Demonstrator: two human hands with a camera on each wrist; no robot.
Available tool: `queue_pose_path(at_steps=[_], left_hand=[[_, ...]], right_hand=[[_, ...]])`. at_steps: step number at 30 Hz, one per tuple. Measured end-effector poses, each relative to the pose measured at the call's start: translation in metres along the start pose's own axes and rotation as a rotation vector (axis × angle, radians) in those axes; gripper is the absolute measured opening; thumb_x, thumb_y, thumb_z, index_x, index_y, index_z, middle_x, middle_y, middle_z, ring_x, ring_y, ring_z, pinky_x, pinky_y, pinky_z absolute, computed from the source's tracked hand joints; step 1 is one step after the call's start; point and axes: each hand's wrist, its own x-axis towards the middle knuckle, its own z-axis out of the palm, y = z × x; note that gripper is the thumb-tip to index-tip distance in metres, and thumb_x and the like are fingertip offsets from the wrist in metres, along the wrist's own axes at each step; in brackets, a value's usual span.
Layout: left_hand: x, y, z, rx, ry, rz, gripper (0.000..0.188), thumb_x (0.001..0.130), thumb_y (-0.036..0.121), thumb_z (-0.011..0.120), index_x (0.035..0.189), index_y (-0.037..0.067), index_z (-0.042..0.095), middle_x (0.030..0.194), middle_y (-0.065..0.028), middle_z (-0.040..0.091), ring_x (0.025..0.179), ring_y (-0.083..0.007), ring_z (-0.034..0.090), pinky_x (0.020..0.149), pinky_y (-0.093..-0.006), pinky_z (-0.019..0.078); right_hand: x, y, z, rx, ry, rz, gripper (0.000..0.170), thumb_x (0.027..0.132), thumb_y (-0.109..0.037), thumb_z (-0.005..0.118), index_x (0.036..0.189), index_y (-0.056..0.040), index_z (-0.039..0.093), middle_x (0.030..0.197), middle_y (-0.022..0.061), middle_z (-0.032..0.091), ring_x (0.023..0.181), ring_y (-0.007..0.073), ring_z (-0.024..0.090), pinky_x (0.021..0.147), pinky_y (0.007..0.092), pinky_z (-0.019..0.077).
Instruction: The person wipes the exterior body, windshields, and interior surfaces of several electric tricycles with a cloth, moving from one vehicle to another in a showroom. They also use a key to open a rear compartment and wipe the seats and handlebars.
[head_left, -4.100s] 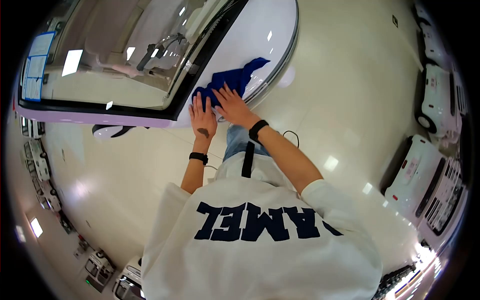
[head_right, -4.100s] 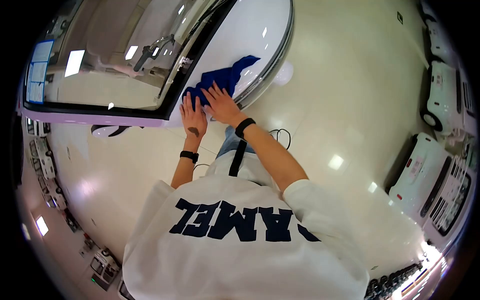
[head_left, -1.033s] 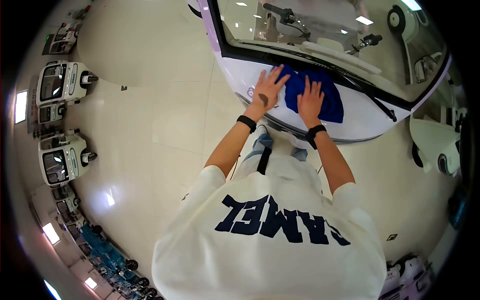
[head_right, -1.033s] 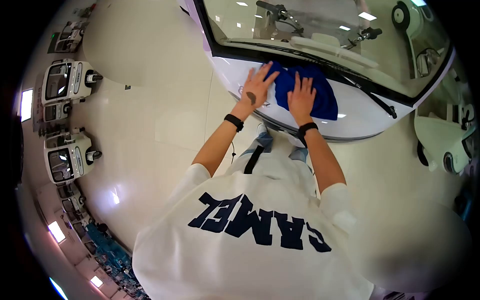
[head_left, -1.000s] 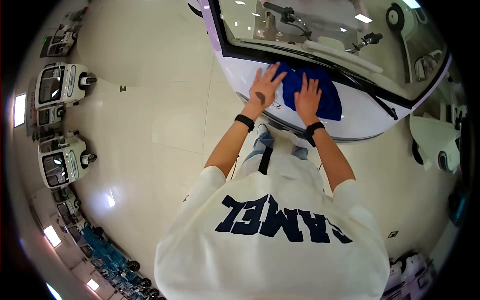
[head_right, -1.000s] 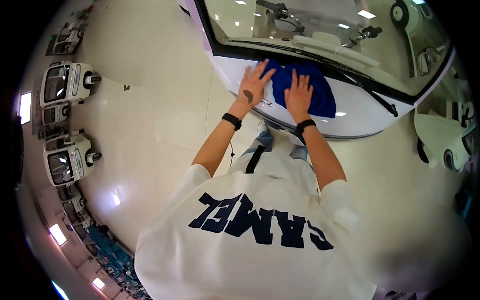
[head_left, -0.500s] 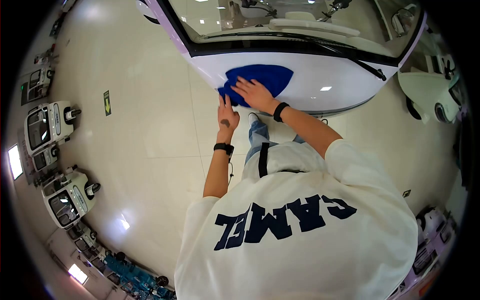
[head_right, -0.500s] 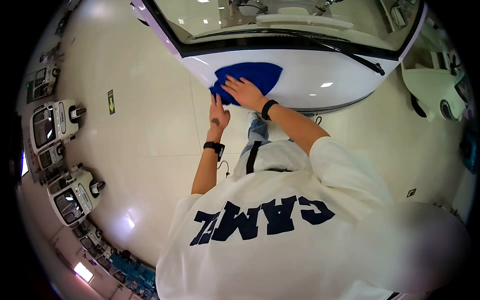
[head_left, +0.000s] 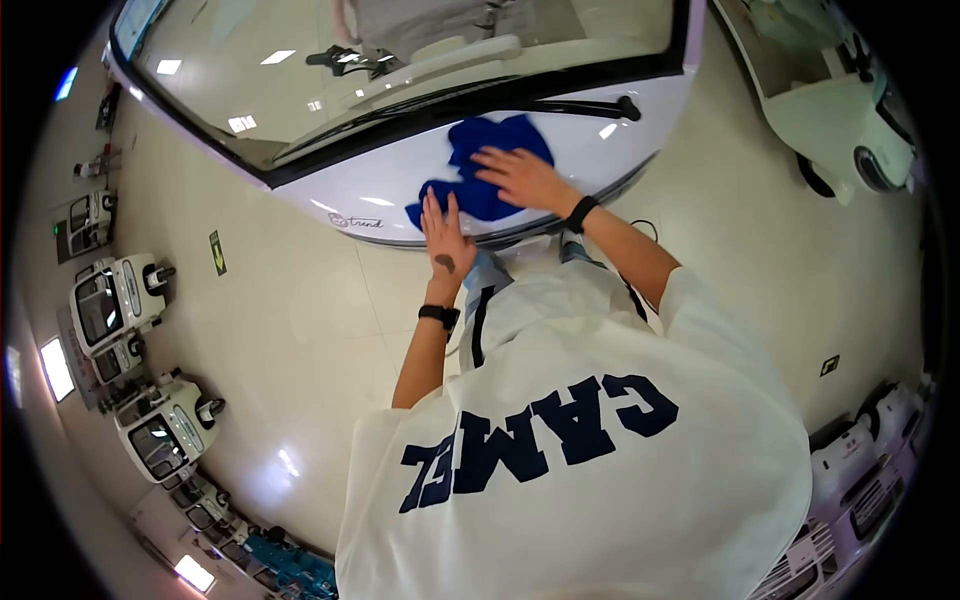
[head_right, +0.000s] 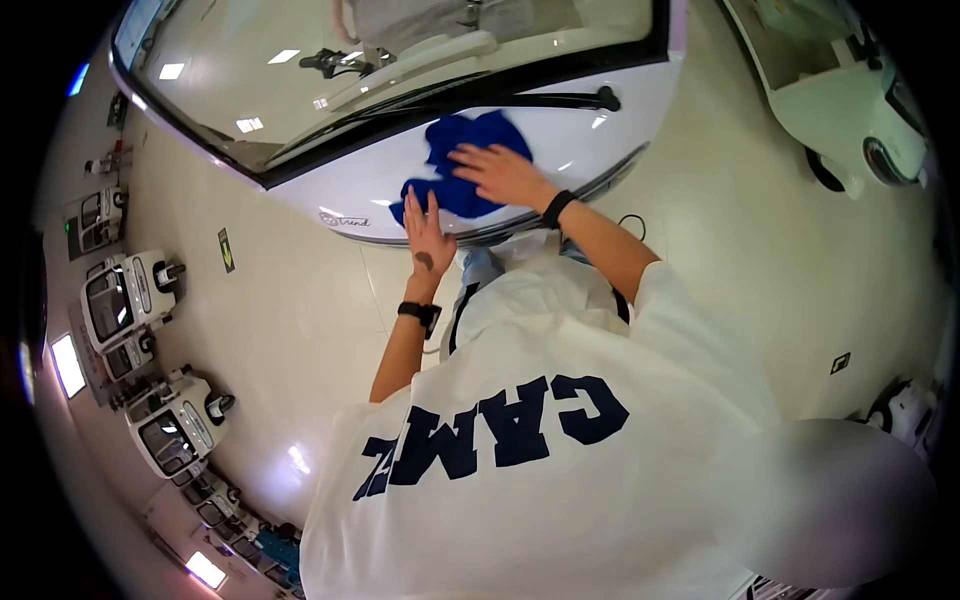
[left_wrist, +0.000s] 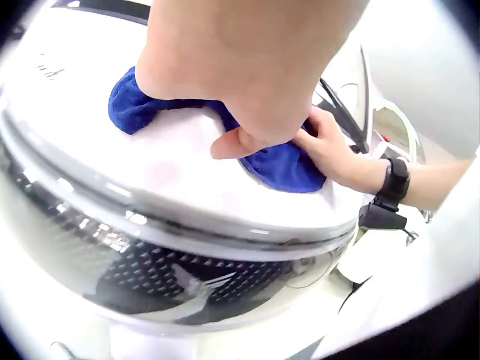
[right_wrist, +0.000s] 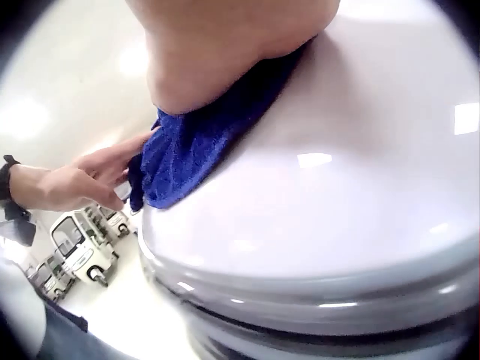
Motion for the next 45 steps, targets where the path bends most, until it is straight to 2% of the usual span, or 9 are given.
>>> queue_pose_path(at_steps=[6,9,11,14,22,28,32,40,45], left_hand=[[0.083,0.095,0.017,0.030,-0.072,0.242,0.081,0.065,0.002,0.060,0.144,0.005,0.040,0.157,-0.0252,0.019,0.144,-0.0441,0.020,0.115,-0.0563,0.0198],[0.100,0.120,0.024,0.005,-0.106,0.302,0.082,0.065,0.000,0.059,0.145,0.006,0.039,0.157,-0.0262,0.018,0.144,-0.0457,0.019,0.114,-0.0585,0.0201],[0.101,0.126,0.024,0.012,-0.118,0.292,0.082,0.066,-0.001,0.059,0.145,0.006,0.039,0.157,-0.0260,0.018,0.144,-0.0454,0.019,0.114,-0.0583,0.0204],[0.099,0.127,0.025,0.021,-0.114,0.288,0.080,0.067,-0.002,0.059,0.144,0.006,0.041,0.157,-0.0252,0.018,0.145,-0.0442,0.019,0.115,-0.0578,0.0209],[0.074,0.118,0.035,-0.043,-0.159,0.304,0.076,0.068,-0.001,0.060,0.141,0.006,0.044,0.158,-0.0213,0.020,0.146,-0.0392,0.020,0.116,-0.0557,0.0188],[0.052,0.072,0.028,-0.103,-0.133,0.436,0.070,0.071,0.004,0.058,0.139,0.008,0.048,0.156,-0.0167,0.030,0.144,-0.0335,0.028,0.115,-0.0529,0.0240],[0.028,0.023,0.007,-0.022,-0.155,0.403,0.067,0.074,0.004,0.058,0.140,0.010,0.048,0.158,-0.0134,0.027,0.146,-0.0299,0.026,0.116,-0.0492,0.0244],[-0.036,-0.112,-0.031,-0.018,-0.102,0.147,0.066,0.078,0.001,0.053,0.142,0.012,0.044,0.160,-0.0100,0.022,0.146,-0.0299,0.026,0.115,-0.0503,0.0257],[-0.079,-0.169,-0.003,-0.037,-0.130,-0.038,0.070,0.071,-0.001,0.057,0.139,0.004,0.043,0.158,-0.0213,0.020,0.143,-0.0399,0.028,0.112,-0.0520,0.0315]], right_hand=[[-0.073,0.087,-0.047,-0.046,0.181,0.189,0.059,0.078,-0.021,0.069,0.135,-0.0212,0.054,0.146,0.0016,0.046,0.125,0.0228,0.049,0.100,0.0379,0.0411],[-0.090,0.095,-0.038,0.014,0.197,0.276,0.061,0.077,-0.020,0.070,0.135,-0.0211,0.054,0.145,0.0046,0.047,0.127,0.0255,0.048,0.096,0.0431,0.0426],[-0.095,0.082,-0.030,-0.027,0.273,0.458,0.060,0.078,-0.020,0.069,0.135,-0.0230,0.053,0.140,0.0044,0.050,0.124,0.0270,0.051,0.091,0.0428,0.0446],[-0.084,0.060,-0.015,0.020,0.370,0.631,0.060,0.078,-0.016,0.068,0.135,-0.0224,0.053,0.144,0.0057,0.046,0.133,0.0285,0.043,0.089,0.0439,0.0432],[-0.074,0.025,0.010,0.015,0.492,0.765,0.065,0.074,-0.006,0.063,0.137,-0.0160,0.049,0.154,0.0073,0.036,0.144,0.0300,0.030,0.099,0.0457,0.0366],[-0.060,-0.011,0.033,0.063,0.614,0.854,0.071,0.077,0.002,0.055,0.145,-0.0103,0.040,0.153,0.0175,0.033,0.145,0.0406,0.024,0.109,0.0541,0.0283],[-0.039,-0.051,0.051,0.081,0.412,0.826,0.071,0.083,0.001,0.054,0.150,-0.0100,0.033,0.148,0.0202,0.037,0.144,0.0423,0.023,0.108,0.0571,0.0279],[0.063,-0.133,0.087,0.006,0.140,0.440,0.069,0.083,-0.002,0.058,0.148,-0.0098,0.037,0.143,0.0179,0.041,0.141,0.0392,0.029,0.105,0.0532,0.0336],[0.115,-0.176,0.114,0.075,0.112,0.261,0.061,0.084,-0.004,0.057,0.144,-0.0096,0.043,0.142,0.0157,0.045,0.141,0.0359,0.031,0.105,0.0520,0.0342]])
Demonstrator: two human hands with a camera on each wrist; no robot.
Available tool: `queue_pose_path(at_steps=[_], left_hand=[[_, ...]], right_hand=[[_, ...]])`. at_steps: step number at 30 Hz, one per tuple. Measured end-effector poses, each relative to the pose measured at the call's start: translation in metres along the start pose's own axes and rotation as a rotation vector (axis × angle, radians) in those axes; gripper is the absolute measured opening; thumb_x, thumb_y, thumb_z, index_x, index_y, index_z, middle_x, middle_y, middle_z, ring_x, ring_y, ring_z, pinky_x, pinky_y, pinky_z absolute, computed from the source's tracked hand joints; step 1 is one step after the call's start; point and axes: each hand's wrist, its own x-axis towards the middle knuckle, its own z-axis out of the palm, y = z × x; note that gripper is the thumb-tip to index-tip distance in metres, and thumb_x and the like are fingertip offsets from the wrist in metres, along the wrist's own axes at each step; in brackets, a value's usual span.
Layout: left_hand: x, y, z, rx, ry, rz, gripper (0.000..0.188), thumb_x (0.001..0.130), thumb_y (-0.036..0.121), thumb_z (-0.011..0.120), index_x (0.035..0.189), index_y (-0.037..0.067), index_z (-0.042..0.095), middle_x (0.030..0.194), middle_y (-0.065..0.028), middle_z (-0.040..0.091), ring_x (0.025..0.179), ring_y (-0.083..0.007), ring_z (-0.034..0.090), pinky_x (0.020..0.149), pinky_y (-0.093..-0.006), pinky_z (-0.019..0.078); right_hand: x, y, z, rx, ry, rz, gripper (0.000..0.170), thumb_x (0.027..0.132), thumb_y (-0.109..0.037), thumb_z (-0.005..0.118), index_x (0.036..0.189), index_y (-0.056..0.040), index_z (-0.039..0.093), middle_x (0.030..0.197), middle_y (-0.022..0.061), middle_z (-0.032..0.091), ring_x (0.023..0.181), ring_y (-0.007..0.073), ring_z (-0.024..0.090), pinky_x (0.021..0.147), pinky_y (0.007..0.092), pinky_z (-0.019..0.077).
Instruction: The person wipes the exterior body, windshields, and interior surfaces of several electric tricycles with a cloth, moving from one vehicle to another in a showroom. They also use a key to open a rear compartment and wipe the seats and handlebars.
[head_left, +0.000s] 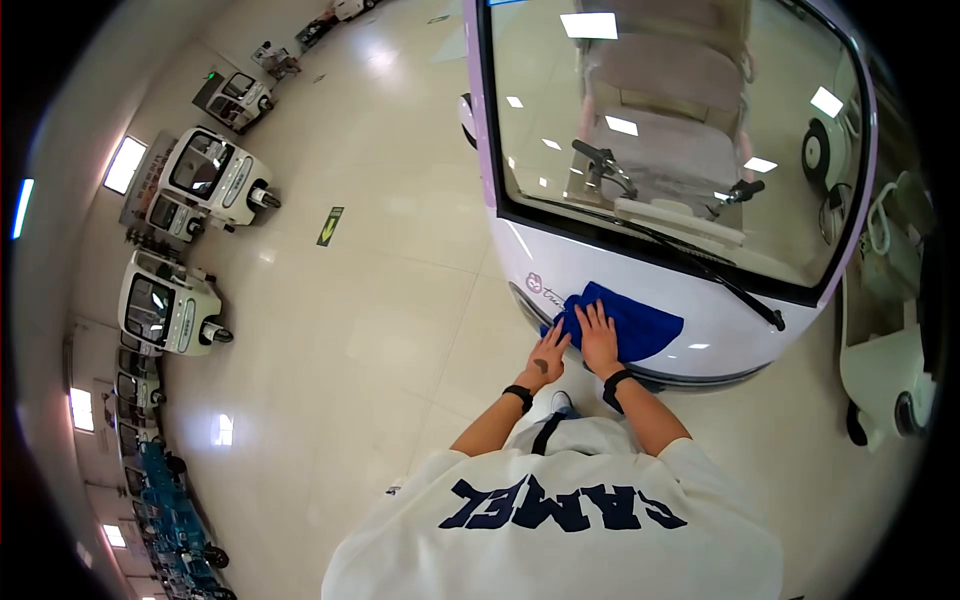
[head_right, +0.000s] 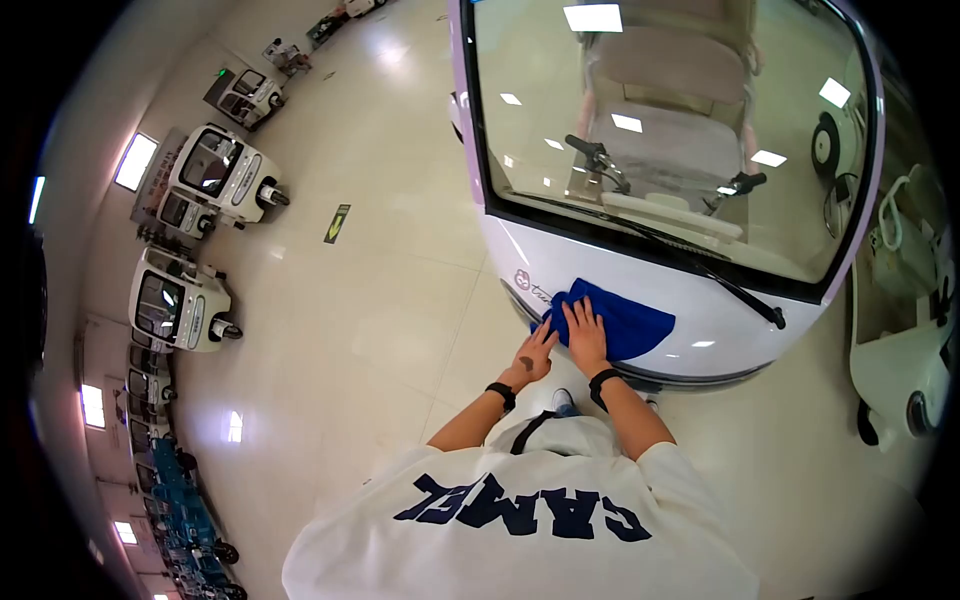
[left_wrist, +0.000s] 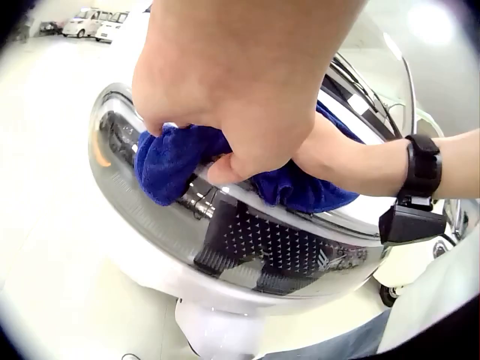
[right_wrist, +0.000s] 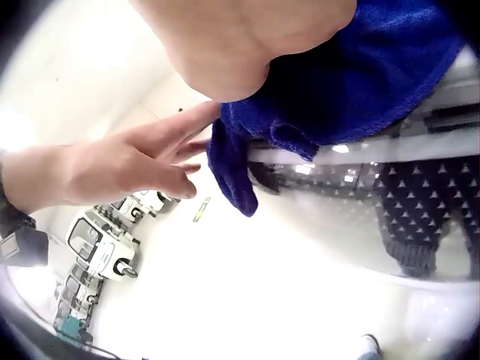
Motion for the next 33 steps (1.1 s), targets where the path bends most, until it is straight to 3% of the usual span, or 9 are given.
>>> queue_pose_path(at_steps=[3,7,11,15,21,23,25,27,33], left_hand=[[-0.014,-0.003,0.017,-0.068,-0.052,-0.097,0.070,0.069,0.000,0.059,0.137,0.002,0.045,0.157,-0.0273,0.017,0.142,-0.0428,0.029,0.111,-0.0518,0.0321],[-0.019,0.028,0.023,-0.023,-0.092,-0.026,0.063,0.071,0.001,0.057,0.134,0.002,0.048,0.157,-0.0277,0.018,0.144,-0.0430,0.024,0.115,-0.0508,0.0268],[0.002,0.081,0.032,0.067,-0.115,0.197,0.070,0.071,0.004,0.056,0.139,0.000,0.046,0.157,-0.0257,0.021,0.147,-0.0407,0.019,0.118,-0.0521,0.0192],[0.050,0.154,0.036,0.119,-0.061,0.353,0.071,0.073,0.005,0.057,0.143,0.006,0.046,0.158,-0.0216,0.023,0.146,-0.0381,0.022,0.117,-0.0516,0.0193],[0.120,0.277,0.027,0.013,-0.066,0.524,0.068,0.074,0.005,0.061,0.140,0.009,0.049,0.156,-0.0172,0.030,0.143,-0.0341,0.030,0.115,-0.0475,0.0244],[0.123,0.294,0.033,-0.043,-0.039,0.478,0.066,0.074,0.005,0.062,0.139,0.009,0.050,0.156,-0.0146,0.030,0.143,-0.0325,0.030,0.115,-0.0473,0.0249],[0.120,0.294,0.041,0.003,-0.003,0.439,0.066,0.074,0.005,0.062,0.138,0.010,0.050,0.157,-0.0140,0.030,0.144,-0.0317,0.029,0.116,-0.0472,0.0247],[0.111,0.288,0.038,-0.055,-0.072,0.377,0.065,0.074,0.006,0.062,0.138,0.011,0.051,0.156,-0.0113,0.033,0.144,-0.0282,0.029,0.117,-0.0469,0.0229],[0.079,0.242,0.056,-0.093,0.042,0.305,0.050,0.082,0.008,0.055,0.132,0.013,0.056,0.154,-0.0101,0.037,0.144,-0.0278,0.031,0.117,-0.0479,0.0245]], right_hand=[[-0.005,-0.002,0.007,-0.027,-0.111,-0.131,0.055,0.085,-0.005,0.056,0.140,-0.0085,0.048,0.146,0.0134,0.043,0.143,0.0324,0.031,0.107,0.0499,0.0348],[-0.033,0.041,-0.018,-0.039,-0.258,-0.327,0.052,0.084,-0.010,0.060,0.135,-0.0101,0.053,0.156,0.0056,0.033,0.145,0.0232,0.029,0.106,0.0451,0.0395],[-0.079,0.110,-0.050,-0.158,-0.282,-0.264,0.061,0.076,-0.019,0.072,0.134,-0.0132,0.053,0.157,0.0051,0.032,0.142,0.0235,0.035,0.099,0.0462,0.0445],[-0.120,0.186,-0.127,-0.130,-0.191,-0.136,0.060,0.076,-0.021,0.071,0.133,-0.0154,0.054,0.155,0.0054,0.035,0.140,0.0260,0.036,0.095,0.0476,0.0446],[-0.168,0.289,-0.170,-0.132,0.061,0.176,0.059,0.072,-0.015,0.071,0.128,-0.0133,0.055,0.155,0.0073,0.034,0.142,0.0289,0.033,0.096,0.0499,0.0395],[-0.170,0.286,-0.157,-0.053,0.091,0.173,0.060,0.071,-0.007,0.067,0.129,-0.0099,0.052,0.156,0.0099,0.033,0.143,0.0324,0.030,0.100,0.0512,0.0346],[-0.163,0.268,-0.140,-0.053,0.297,0.281,0.064,0.070,0.000,0.060,0.132,-0.0068,0.047,0.156,0.0140,0.032,0.144,0.0376,0.027,0.104,0.0530,0.0303],[-0.156,0.248,-0.133,0.040,0.333,0.381,0.068,0.068,0.004,0.055,0.135,-0.0053,0.042,0.156,0.0193,0.030,0.146,0.0440,0.021,0.109,0.0593,0.0243],[-0.151,0.224,-0.093,0.082,0.340,0.235,0.070,0.071,0.007,0.054,0.139,-0.0055,0.043,0.150,0.0236,0.036,0.141,0.0490,0.026,0.105,0.0642,0.0251]])
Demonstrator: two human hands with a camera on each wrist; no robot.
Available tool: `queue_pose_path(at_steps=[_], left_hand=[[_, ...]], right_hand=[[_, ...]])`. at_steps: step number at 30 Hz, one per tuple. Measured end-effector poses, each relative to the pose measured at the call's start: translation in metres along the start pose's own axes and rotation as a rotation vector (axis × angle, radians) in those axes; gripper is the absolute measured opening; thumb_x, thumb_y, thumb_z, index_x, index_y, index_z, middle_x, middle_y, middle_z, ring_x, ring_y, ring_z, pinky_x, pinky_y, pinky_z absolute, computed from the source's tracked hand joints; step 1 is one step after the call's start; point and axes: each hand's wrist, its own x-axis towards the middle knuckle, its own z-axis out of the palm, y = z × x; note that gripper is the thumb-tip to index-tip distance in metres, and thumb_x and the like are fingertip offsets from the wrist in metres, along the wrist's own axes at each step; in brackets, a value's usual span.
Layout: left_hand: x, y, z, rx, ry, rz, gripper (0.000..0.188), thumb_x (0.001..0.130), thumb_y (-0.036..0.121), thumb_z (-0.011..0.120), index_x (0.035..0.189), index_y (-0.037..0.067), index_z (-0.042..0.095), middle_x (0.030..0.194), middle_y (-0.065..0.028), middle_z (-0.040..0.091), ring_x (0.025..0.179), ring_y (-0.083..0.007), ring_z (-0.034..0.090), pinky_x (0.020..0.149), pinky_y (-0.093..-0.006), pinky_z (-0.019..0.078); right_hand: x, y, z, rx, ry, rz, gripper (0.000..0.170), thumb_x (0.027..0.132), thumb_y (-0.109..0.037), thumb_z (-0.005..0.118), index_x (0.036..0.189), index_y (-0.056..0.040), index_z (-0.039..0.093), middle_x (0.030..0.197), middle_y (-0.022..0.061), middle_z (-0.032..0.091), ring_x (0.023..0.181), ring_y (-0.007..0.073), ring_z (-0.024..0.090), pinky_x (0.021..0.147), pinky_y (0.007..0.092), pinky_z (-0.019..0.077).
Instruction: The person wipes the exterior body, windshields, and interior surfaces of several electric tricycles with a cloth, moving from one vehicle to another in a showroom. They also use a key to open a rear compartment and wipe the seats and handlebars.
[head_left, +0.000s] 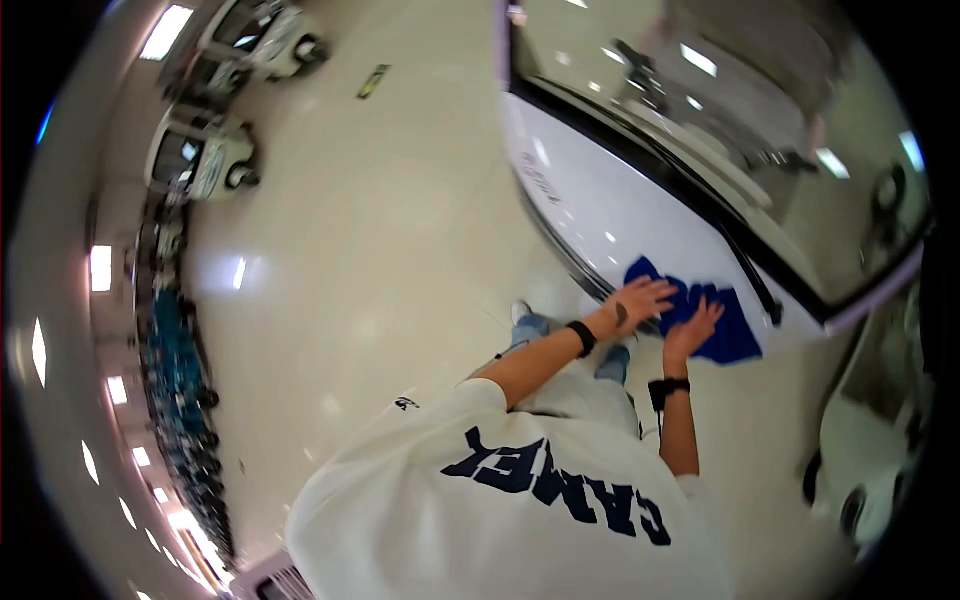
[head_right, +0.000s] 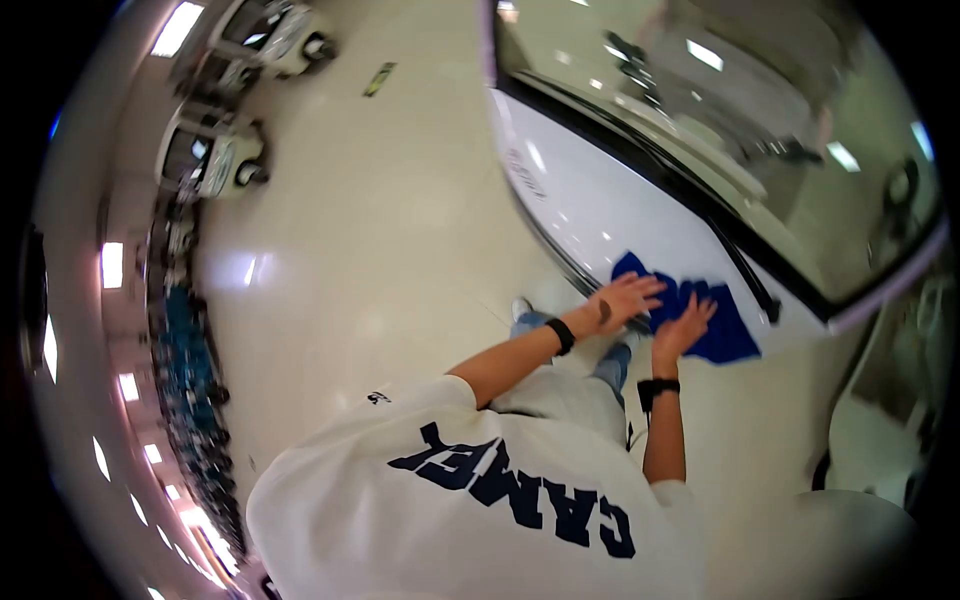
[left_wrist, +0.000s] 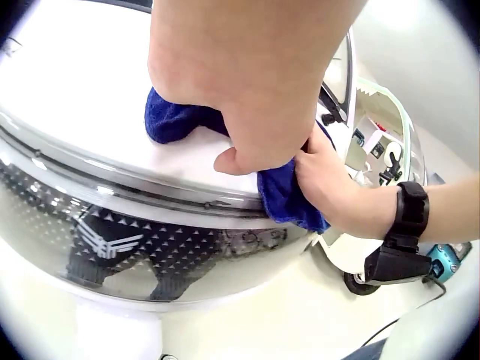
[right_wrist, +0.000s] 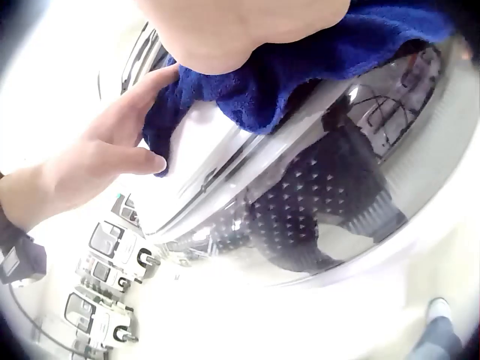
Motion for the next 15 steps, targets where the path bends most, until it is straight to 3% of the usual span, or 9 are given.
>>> queue_pose_path(at_steps=[2,4,5,9,10,11,12,13,15], left_hand=[[-0.022,-0.018,-0.015,0.041,0.013,-0.052,0.049,0.084,0.009,0.054,0.133,0.012,0.054,0.154,-0.0093,0.036,0.144,-0.0266,0.031,0.117,-0.0456,0.0258],[-0.041,-0.038,-0.032,0.036,0.010,-0.135,0.049,0.084,0.007,0.053,0.133,0.012,0.054,0.154,-0.0083,0.036,0.145,-0.0260,0.030,0.117,-0.0452,0.0278],[-0.052,-0.051,-0.038,0.074,0.073,-0.142,0.050,0.082,0.005,0.053,0.132,0.009,0.053,0.152,-0.0109,0.037,0.138,-0.0310,0.039,0.112,-0.0433,0.0344],[-0.100,-0.108,-0.052,-0.064,0.158,-0.253,0.047,0.080,-0.003,0.054,0.126,0.003,0.052,0.151,-0.0174,0.036,0.111,-0.0367,0.054,0.097,-0.0404,0.0455],[-0.110,-0.117,-0.049,-0.129,0.194,-0.242,0.046,0.077,-0.004,0.056,0.123,0.002,0.052,0.150,-0.0202,0.036,0.111,-0.0386,0.054,0.098,-0.0409,0.0451],[-0.122,-0.138,-0.027,-0.173,0.398,-0.148,0.048,0.072,-0.006,0.058,0.119,0.002,0.053,0.142,-0.0217,0.045,0.109,-0.0405,0.054,0.097,-0.0426,0.0452],[-0.132,-0.147,-0.040,-0.415,0.134,-0.285,0.048,0.069,-0.007,0.058,0.115,0.004,0.056,0.129,-0.0217,0.056,0.109,-0.0421,0.054,0.095,-0.0447,0.0450],[-0.148,-0.152,-0.043,-0.458,0.177,-0.291,0.049,0.068,-0.008,0.058,0.116,0.005,0.058,0.116,-0.0212,0.062,0.108,-0.0431,0.055,0.092,-0.0458,0.0450],[-0.181,-0.171,-0.042,-0.541,0.305,-0.219,0.054,0.072,-0.010,0.052,0.124,0.005,0.056,0.110,-0.0227,0.064,0.105,-0.0449,0.056,0.090,-0.0469,0.0459]], right_hand=[[0.001,-0.033,0.015,-0.080,-0.149,0.080,0.062,0.074,0.009,0.054,0.134,-0.0047,0.047,0.141,0.0207,0.043,0.141,0.0471,0.028,0.107,0.0640,0.0246],[0.009,-0.056,0.038,-0.106,-0.201,-0.026,0.055,0.075,0.009,0.056,0.128,-0.0049,0.050,0.134,0.0181,0.047,0.140,0.0457,0.029,0.106,0.0625,0.0263],[0.014,-0.070,0.048,-0.141,-0.228,-0.058,0.049,0.075,0.008,0.058,0.123,-0.0054,0.052,0.133,0.0173,0.047,0.140,0.0434,0.031,0.106,0.0597,0.0285],[0.031,-0.136,0.082,-0.224,-0.259,-0.114,0.045,0.074,0.004,0.063,0.117,-0.0062,0.053,0.131,0.0165,0.049,0.139,0.0376,0.034,0.105,0.0562,0.0311],[0.033,-0.142,0.093,-0.200,-0.249,-0.148,0.044,0.074,0.006,0.061,0.116,-0.0064,0.053,0.129,0.0164,0.050,0.138,0.0373,0.035,0.105,0.0567,0.0306],[0.036,-0.150,0.108,-0.200,-0.223,-0.209,0.041,0.075,0.006,0.059,0.113,-0.0065,0.054,0.127,0.0162,0.051,0.138,0.0374,0.036,0.103,0.0558,0.0318],[0.039,-0.160,0.123,-0.203,-0.197,-0.269,0.037,0.075,0.006,0.058,0.110,-0.0066,0.055,0.125,0.0160,0.052,0.137,0.0376,0.037,0.102,0.0549,0.0331],[0.043,-0.173,0.133,-0.216,-0.211,-0.283,0.037,0.075,0.006,0.058,0.109,-0.0067,0.055,0.125,0.0160,0.053,0.137,0.0373,0.037,0.102,0.0547,0.0330],[0.048,-0.204,0.142,-0.232,-0.273,-0.266,0.037,0.075,0.007,0.058,0.109,-0.0067,0.055,0.126,0.0165,0.052,0.138,0.0376,0.036,0.103,0.0548,0.0318]])
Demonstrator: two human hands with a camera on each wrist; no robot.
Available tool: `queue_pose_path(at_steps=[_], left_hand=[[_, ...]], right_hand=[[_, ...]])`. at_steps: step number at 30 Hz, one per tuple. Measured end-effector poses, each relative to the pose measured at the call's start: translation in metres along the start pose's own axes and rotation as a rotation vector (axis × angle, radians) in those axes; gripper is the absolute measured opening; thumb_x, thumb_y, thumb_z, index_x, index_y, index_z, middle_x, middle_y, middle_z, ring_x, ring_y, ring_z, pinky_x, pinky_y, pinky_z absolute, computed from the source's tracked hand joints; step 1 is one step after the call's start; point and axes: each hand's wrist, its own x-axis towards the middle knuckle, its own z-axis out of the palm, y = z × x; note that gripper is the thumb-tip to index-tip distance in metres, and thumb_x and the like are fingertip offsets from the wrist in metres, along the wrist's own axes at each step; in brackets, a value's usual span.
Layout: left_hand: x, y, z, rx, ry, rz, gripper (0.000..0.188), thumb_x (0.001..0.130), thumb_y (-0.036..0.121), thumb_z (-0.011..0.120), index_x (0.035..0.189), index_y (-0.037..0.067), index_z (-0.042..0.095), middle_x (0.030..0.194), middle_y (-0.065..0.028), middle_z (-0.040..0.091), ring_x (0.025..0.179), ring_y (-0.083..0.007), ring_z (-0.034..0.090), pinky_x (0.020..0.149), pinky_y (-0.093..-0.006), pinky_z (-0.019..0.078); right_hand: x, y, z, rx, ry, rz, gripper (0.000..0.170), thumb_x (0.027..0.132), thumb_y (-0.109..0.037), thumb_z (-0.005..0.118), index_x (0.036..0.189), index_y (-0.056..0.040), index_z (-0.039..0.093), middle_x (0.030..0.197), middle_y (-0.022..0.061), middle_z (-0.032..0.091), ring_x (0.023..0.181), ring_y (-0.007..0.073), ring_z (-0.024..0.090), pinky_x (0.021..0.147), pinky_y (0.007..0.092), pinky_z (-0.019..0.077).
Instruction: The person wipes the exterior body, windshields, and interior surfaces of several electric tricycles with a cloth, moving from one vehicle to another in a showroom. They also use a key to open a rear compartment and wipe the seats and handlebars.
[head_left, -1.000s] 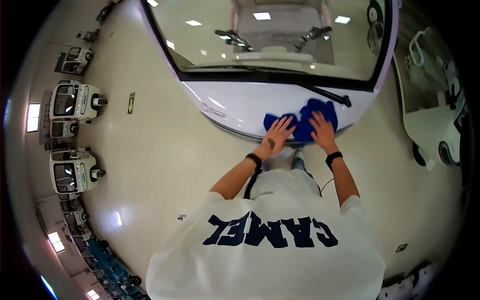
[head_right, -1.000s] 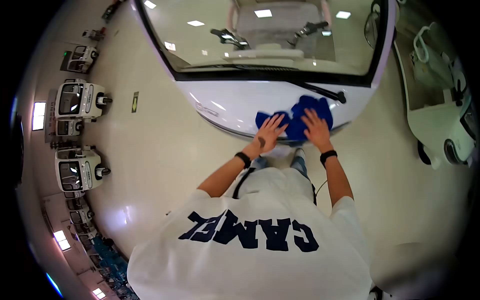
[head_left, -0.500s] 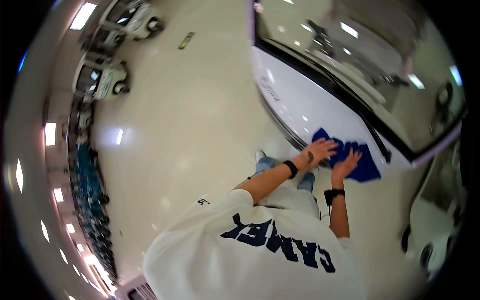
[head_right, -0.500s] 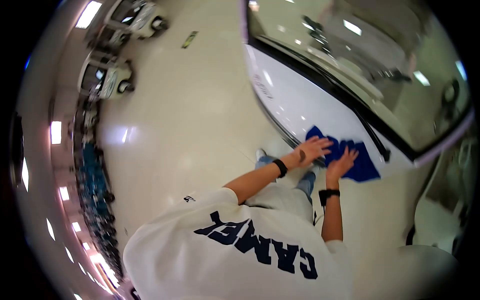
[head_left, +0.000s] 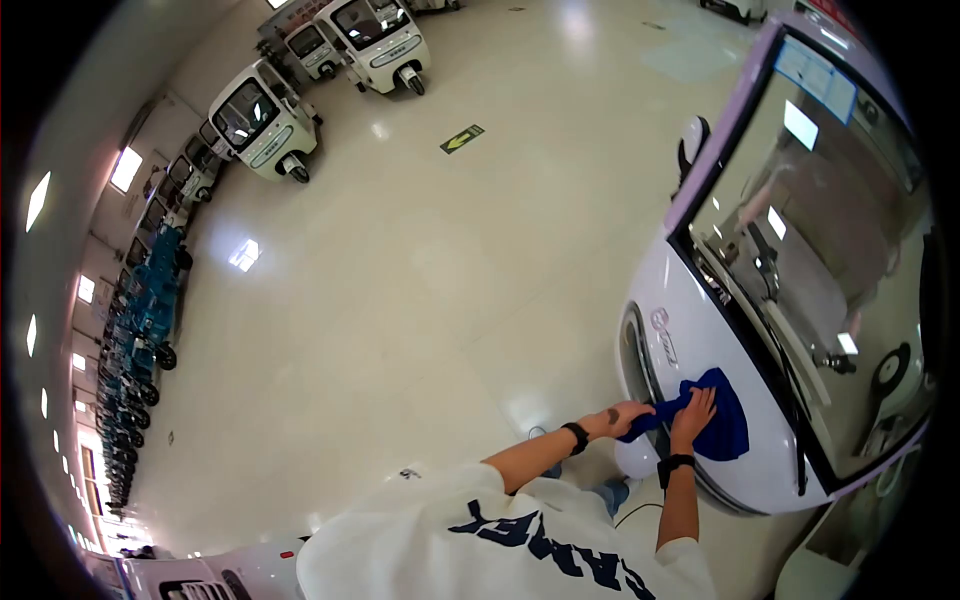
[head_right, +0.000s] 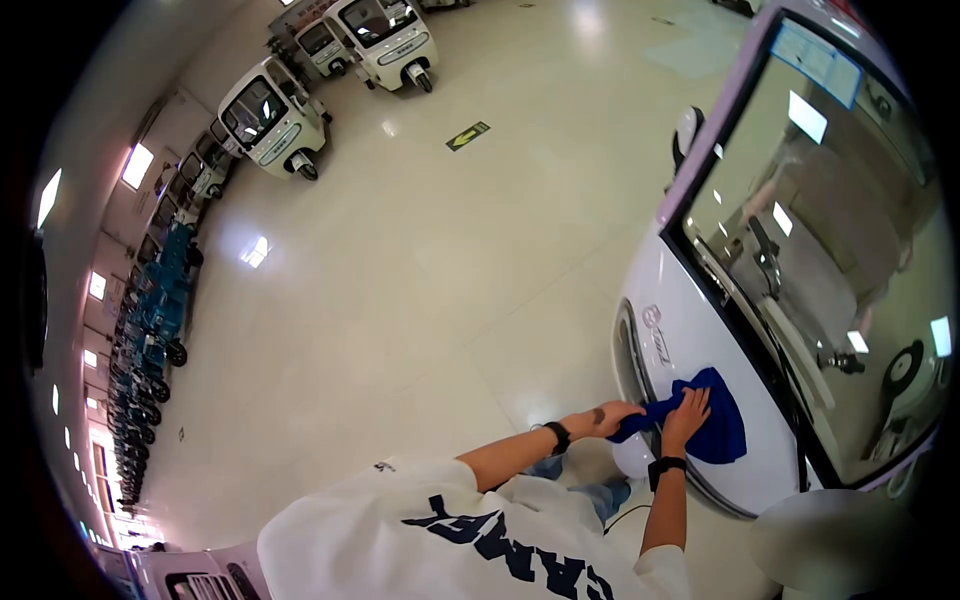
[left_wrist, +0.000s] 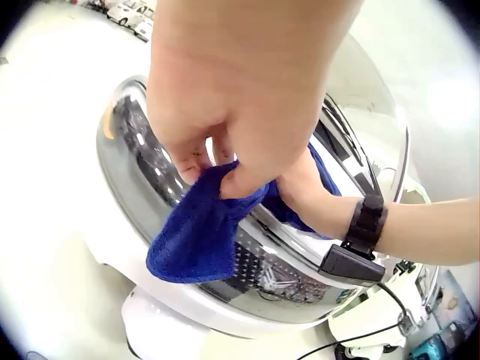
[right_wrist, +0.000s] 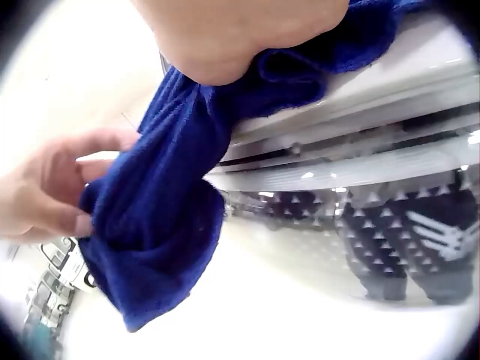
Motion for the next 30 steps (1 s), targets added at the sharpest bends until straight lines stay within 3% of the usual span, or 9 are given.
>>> queue_pose_path(at_steps=[4,8,9,11,17,19,23,26,30], left_hand=[[-0.047,0.003,-0.074,-0.128,-0.008,-0.022,0.054,0.074,-0.011,0.050,0.125,0.007,0.056,0.119,-0.0198,0.062,0.108,-0.0411,0.056,0.093,-0.0457,0.0455],[-0.091,0.003,-0.126,-0.082,0.034,-0.168,0.048,0.076,-0.010,0.049,0.120,0.007,0.058,0.111,-0.0171,0.063,0.104,-0.0377,0.057,0.090,-0.0433,0.0463],[-0.098,0.001,-0.137,-0.084,0.019,-0.261,0.045,0.077,-0.010,0.049,0.118,0.007,0.058,0.108,-0.0164,0.063,0.102,-0.0365,0.057,0.089,-0.0424,0.0464],[-0.120,-0.009,-0.161,-0.036,0.149,-0.192,0.039,0.076,-0.008,0.049,0.112,0.006,0.059,0.102,-0.0195,0.064,0.095,-0.0381,0.060,0.079,-0.0451,0.0479],[-0.217,-0.027,-0.260,-0.135,0.349,-0.599,0.032,0.084,0.001,0.048,0.115,0.009,0.050,0.094,-0.0215,0.064,0.090,-0.0393,0.062,0.077,-0.0453,0.0480],[-0.249,-0.032,-0.298,-0.137,0.411,-0.682,0.039,0.091,0.018,0.061,0.124,0.011,0.042,0.100,-0.0215,0.063,0.096,-0.0389,0.062,0.084,-0.0455,0.0475],[-0.307,-0.067,-0.373,-0.033,0.542,-0.660,0.064,0.080,0.020,0.075,0.133,0.006,0.042,0.114,-0.0250,0.063,0.109,-0.0405,0.060,0.090,-0.0456,0.0487],[-0.328,-0.065,-0.460,0.030,0.322,-0.844,0.044,0.081,0.034,0.074,0.108,0.000,0.064,0.099,-0.0216,0.068,0.092,-0.0359,0.065,0.080,-0.0430,0.0499],[-0.352,-0.091,-0.545,-0.011,0.520,-0.970,0.040,0.084,0.037,0.072,0.094,-0.001,0.069,0.082,-0.0196,0.069,0.070,-0.0321,0.064,0.067,-0.0412,0.0506]], right_hand=[[0.014,-0.050,0.019,0.021,0.068,0.079,0.034,0.075,0.006,0.058,0.108,-0.0041,0.055,0.128,0.0186,0.051,0.137,0.0386,0.036,0.103,0.0527,0.0319],[0.015,-0.106,0.064,0.214,0.100,-0.110,0.032,0.077,0.001,0.059,0.109,-0.0035,0.055,0.124,0.0208,0.056,0.131,0.0403,0.043,0.102,0.0493,0.0359],[0.022,-0.126,0.061,0.366,-0.164,-0.051,0.031,0.077,0.004,0.058,0.107,-0.0031,0.056,0.120,0.0214,0.057,0.120,0.0418,0.050,0.095,0.0450,0.0410],[0.016,-0.156,0.108,0.484,0.064,-0.247,0.032,0.077,0.009,0.055,0.107,-0.0017,0.056,0.112,0.0226,0.058,0.109,0.0438,0.053,0.090,0.0443,0.0433],[0.043,-0.303,0.140,0.804,-0.732,-0.245,0.037,0.073,0.016,0.044,0.104,0.0008,0.055,0.093,0.0225,0.064,0.093,0.0395,0.063,0.085,0.0407,0.0489],[0.050,-0.360,0.164,0.906,-0.790,-0.351,0.045,0.070,0.017,0.042,0.109,-0.0002,0.056,0.092,0.0173,0.064,0.090,0.0289,0.063,0.086,0.0363,0.0494],[0.085,-0.492,0.164,0.968,-0.963,-0.528,0.047,0.073,0.015,0.045,0.117,0.0006,0.055,0.099,0.0147,0.065,0.093,0.0247,0.063,0.086,0.0334,0.0495],[0.118,-0.603,0.139,1.140,-1.172,-0.531,0.046,0.073,0.014,0.044,0.115,-0.0004,0.055,0.101,0.0112,0.064,0.094,0.0199,0.063,0.085,0.0316,0.0506],[0.161,-0.730,0.144,1.328,-1.313,-0.705,0.041,0.069,0.014,0.047,0.106,-0.0015,0.053,0.096,0.0085,0.056,0.092,0.0180,0.056,0.085,0.0287,0.0475]])
